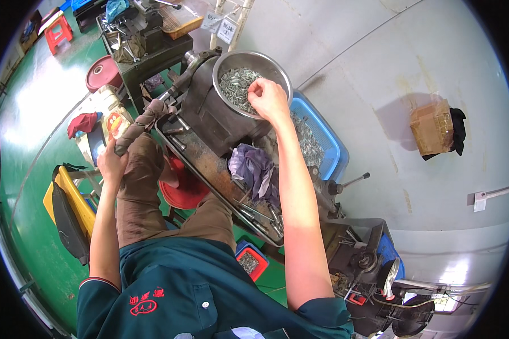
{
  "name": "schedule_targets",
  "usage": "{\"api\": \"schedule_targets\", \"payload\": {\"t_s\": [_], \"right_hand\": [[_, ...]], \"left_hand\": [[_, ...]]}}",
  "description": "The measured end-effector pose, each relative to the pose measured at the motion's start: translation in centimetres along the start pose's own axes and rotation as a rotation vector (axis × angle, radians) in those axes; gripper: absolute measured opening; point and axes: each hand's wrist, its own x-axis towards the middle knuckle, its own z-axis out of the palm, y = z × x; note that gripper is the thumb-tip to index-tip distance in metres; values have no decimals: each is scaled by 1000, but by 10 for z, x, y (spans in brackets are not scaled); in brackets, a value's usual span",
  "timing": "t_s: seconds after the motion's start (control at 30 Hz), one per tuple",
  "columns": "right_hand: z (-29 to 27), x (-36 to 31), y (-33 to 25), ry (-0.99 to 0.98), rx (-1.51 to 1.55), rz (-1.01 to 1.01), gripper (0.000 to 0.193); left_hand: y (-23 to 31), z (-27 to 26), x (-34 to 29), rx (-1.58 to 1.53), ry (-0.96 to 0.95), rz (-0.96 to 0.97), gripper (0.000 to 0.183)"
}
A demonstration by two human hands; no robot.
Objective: The person removes their glasses, then repeatedly picks metal pins from a bowl and inserts them into a machine while operating the lever by hand.
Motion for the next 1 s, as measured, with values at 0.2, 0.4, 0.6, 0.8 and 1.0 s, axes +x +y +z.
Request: {"api": "schedule_targets", "payload": {"t_s": [0.2,0.4,0.6,0.8,1.0], "right_hand": [[1,0,1,7,6,0,12],[0,0,0,10,-7,-23,11],[0,-1,-2,16,-1,-16,10],[1,0,2,21,15,-27,10],[0,1,1,12,16,-12,10]], "left_hand": [[2,-1,0,4,-3,-6,23],[0,0,1,7,-16,-1,25],[0,-1,0,4,-15,6,26],[-3,2,0,15,-19,3,27],[-2,1,1,3,-25,-5,27]]}}
